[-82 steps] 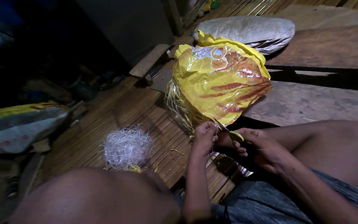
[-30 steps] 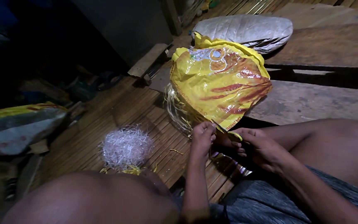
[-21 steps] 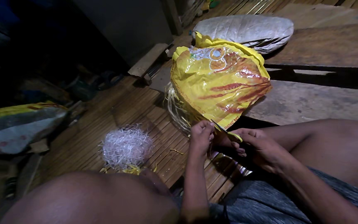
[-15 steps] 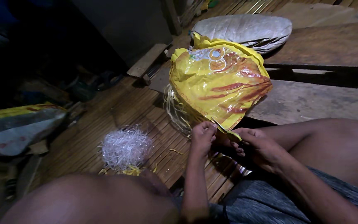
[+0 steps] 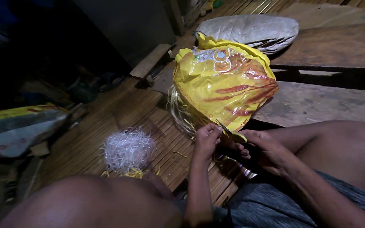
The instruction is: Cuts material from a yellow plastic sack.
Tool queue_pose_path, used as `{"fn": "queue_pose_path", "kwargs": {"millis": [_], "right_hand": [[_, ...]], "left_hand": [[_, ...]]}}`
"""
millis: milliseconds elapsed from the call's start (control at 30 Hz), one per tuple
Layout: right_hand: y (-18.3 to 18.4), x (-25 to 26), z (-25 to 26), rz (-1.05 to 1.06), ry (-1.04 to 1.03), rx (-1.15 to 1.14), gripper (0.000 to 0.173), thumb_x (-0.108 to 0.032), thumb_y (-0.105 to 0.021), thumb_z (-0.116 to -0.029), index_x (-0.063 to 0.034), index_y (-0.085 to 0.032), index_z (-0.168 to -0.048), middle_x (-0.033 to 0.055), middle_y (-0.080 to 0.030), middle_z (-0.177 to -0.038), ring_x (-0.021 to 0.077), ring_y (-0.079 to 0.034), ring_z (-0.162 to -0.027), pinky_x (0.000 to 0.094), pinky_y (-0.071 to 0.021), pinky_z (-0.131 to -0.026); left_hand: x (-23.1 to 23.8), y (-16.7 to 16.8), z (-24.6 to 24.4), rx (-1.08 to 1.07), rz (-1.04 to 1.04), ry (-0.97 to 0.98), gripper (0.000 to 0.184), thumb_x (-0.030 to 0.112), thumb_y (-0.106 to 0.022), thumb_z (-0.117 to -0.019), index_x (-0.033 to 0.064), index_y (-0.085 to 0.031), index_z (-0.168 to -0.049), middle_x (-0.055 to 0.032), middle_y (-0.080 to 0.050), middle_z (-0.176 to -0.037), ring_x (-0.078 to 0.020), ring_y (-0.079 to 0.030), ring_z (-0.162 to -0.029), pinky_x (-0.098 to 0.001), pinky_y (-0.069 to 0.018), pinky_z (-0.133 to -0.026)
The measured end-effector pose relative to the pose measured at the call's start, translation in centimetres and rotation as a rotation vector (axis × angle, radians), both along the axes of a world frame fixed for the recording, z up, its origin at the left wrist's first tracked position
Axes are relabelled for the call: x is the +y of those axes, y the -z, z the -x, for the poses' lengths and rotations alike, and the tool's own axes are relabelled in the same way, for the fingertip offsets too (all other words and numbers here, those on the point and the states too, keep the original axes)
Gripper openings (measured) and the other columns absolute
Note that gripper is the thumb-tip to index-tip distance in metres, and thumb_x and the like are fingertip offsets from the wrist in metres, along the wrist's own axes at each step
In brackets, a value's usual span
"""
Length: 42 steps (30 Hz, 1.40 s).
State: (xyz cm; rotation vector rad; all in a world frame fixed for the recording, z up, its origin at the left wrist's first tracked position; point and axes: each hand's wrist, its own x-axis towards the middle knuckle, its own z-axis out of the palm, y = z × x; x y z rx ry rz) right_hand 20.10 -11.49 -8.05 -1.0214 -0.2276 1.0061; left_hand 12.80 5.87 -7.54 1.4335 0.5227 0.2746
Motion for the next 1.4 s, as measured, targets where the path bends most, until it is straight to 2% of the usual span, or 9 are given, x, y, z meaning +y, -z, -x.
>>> {"fn": "queue_pose_path", "kwargs": {"millis": [400,633,733,867,967,1067,1167,1267,1400], "right_hand": [[0.0,0.0,0.0,-0.041,0.007,0.037,0.008,-0.009,-0.047,-0.1039,-0.0067,-0.052,-0.098,0.0032,-0.056,-0.072,0.0076,-0.052,-0.055,0.0203,-0.0453,-0.051],[0.1,0.1,-0.1,-0.022,0.001,-0.015,0.003,-0.009,-0.049,-0.1031,-0.007,-0.05,-0.101,0.0031,-0.055,-0.072,0.0082,-0.052,-0.055,0.0213,-0.0456,-0.051],[0.1,0.2,0.0,0.016,0.026,-0.068,0.003,-0.01,-0.05,-0.1024,-0.0067,-0.051,-0.102,0.0026,-0.056,-0.071,0.0088,-0.053,-0.055,0.0227,-0.0465,-0.052],[-0.2,0.2,0.1,0.066,-0.024,-0.109,0.005,-0.011,-0.05,-0.1032,-0.0066,-0.052,-0.105,0.0025,-0.059,-0.074,0.0086,-0.055,-0.058,0.0225,-0.048,-0.054],[-0.1,0.2,0.5,0.08,-0.103,-0.151,0.009,-0.013,-0.052,-0.1016,-0.0058,-0.052,-0.108,0.0023,-0.06,-0.076,0.0092,-0.058,-0.06,0.0232,-0.0501,-0.056],[0.2,0.3,1.0,0.066,-0.184,-0.172,0.012,-0.013,-0.055,-0.0991,-0.0068,-0.051,-0.108,0.0022,-0.063,-0.077,0.0081,-0.059,-0.061,0.0214,-0.0489,-0.056],[0.0,0.3,1.4,0.043,-0.216,-0.177,0.014,-0.011,-0.058,-0.0976,-0.0071,-0.05,-0.109,0.0036,-0.065,-0.078,0.0087,-0.061,-0.062,0.021,-0.0499,-0.056],[-0.6,0.1,1.7,0.017,-0.218,-0.243,0.014,-0.011,-0.058,-0.0978,-0.0079,-0.051,-0.109,0.0022,-0.066,-0.077,0.008,-0.063,-0.063,0.0209,-0.0513,-0.059],[-2.0,-0.5,2.9,-0.113,-0.219,-0.304,0.017,-0.023,-0.065,-0.0972,-0.0119,-0.054,-0.105,0.0007,-0.066,-0.078,0.0074,-0.064,-0.065,0.0209,-0.0531,-0.059]], "left_hand": [[0.1,0.2,0.1,-0.004,-0.023,0.036,0.016,0.003,-0.056,-0.1017,0.0031,-0.061,-0.087,0.0011,-0.049,-0.064,-0.004,-0.043,-0.054,-0.0177,-0.0372,-0.051],[0.2,0.3,-0.1,0.065,-0.02,-0.015,0.017,0.008,-0.055,-0.1037,0.003,-0.061,-0.088,0.0006,-0.049,-0.062,-0.0041,-0.042,-0.05,-0.0174,-0.0353,-0.047],[0.3,0.3,-0.1,0.038,0.005,-0.049,0.016,0.01,-0.052,-0.1052,0.0038,-0.062,-0.094,0.0005,-0.053,-0.069,-0.0032,-0.043,-0.051,-0.0163,-0.0363,-0.047],[0.5,0.2,-0.2,0.041,0.062,-0.202,0.029,0.03,-0.046,-0.1095,0.0075,-0.064,-0.108,-0.0014,-0.058,-0.074,-0.0067,-0.051,-0.056,-0.0202,-0.0439,-0.051],[0.6,0.0,-0.2,0.069,0.055,-0.276,0.036,0.039,-0.05,-0.1075,0.0085,-0.064,-0.119,-0.0061,-0.065,-0.102,-0.013,-0.062,-0.084,-0.0305,-0.053,-0.07],[0.7,-0.4,-0.2,-0.009,0.012,-0.319,0.028,0.027,-0.053,-0.1069,0.0041,-0.064,-0.119,-0.0081,-0.068,-0.111,-0.0143,-0.065,-0.102,-0.0357,-0.0545,-0.09],[1.0,-1.4,-0.1,-0.09,-0.042,-0.325,0.018,0.016,-0.055,-0.1056,0.0017,-0.064,-0.11,-0.0066,-0.07,-0.1,-0.0131,-0.067,-0.094,-0.0346,-0.0565,-0.087],[1.2,-2.9,0.7,-0.128,-0.112,-0.27,0.017,0.015,-0.056,-0.1051,0.0021,-0.066,-0.11,-0.0059,-0.071,-0.094,-0.0127,-0.07,-0.088,-0.0335,-0.0588,-0.083],[0.6,-6.9,2.3,-0.14,-0.265,-0.207,0.013,0.013,-0.057,-0.1042,0.0037,-0.067,-0.106,-0.0039,-0.072,-0.087,-0.0096,-0.07,-0.079,-0.0291,-0.0596,-0.075]]}}
